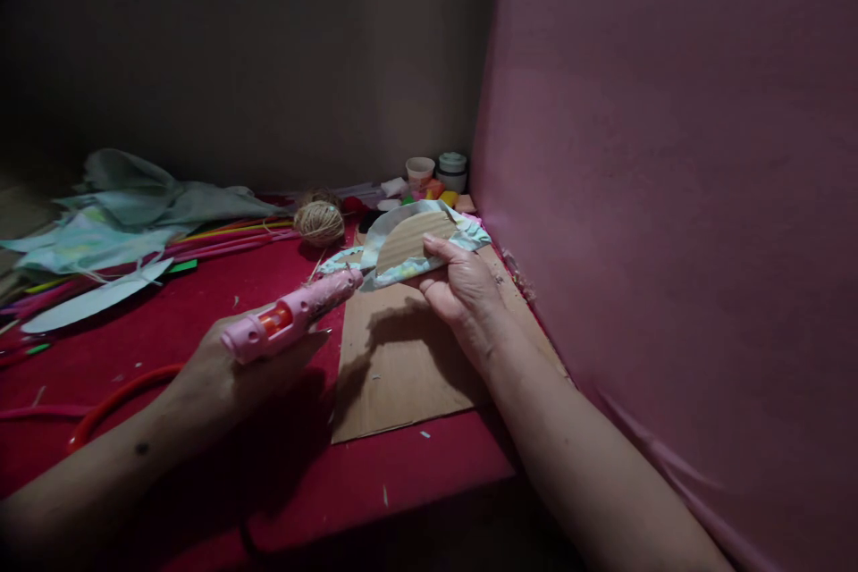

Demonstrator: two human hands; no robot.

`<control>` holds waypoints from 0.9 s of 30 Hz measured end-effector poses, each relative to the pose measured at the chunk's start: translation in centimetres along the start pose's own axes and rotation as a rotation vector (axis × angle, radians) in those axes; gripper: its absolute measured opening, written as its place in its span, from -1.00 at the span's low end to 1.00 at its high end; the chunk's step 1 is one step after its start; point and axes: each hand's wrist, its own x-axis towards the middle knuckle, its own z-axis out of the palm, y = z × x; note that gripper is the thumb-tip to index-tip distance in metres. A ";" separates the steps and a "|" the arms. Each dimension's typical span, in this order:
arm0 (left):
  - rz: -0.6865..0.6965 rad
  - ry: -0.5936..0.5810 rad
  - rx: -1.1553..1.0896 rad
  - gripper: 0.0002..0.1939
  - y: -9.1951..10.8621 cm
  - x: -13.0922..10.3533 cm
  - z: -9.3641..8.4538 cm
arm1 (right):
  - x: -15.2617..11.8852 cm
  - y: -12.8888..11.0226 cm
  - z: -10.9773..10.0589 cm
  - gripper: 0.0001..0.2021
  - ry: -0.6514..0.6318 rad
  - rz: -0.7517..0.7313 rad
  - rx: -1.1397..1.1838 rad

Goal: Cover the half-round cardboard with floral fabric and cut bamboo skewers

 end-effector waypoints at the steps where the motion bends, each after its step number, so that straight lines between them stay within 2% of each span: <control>1: -0.001 -0.001 0.002 -0.49 0.0 0.0 0.0 | 0.0 0.0 0.0 -0.73 -0.002 0.002 0.000; 13: 0.004 -0.004 0.025 -0.49 -0.2 -0.1 0.1 | 0.2 0.0 0.0 -0.73 0.037 -0.009 -0.011; 27: 0.001 0.010 0.051 -0.48 -0.3 -0.1 0.1 | 0.0 0.1 0.1 -0.72 0.005 0.001 -0.014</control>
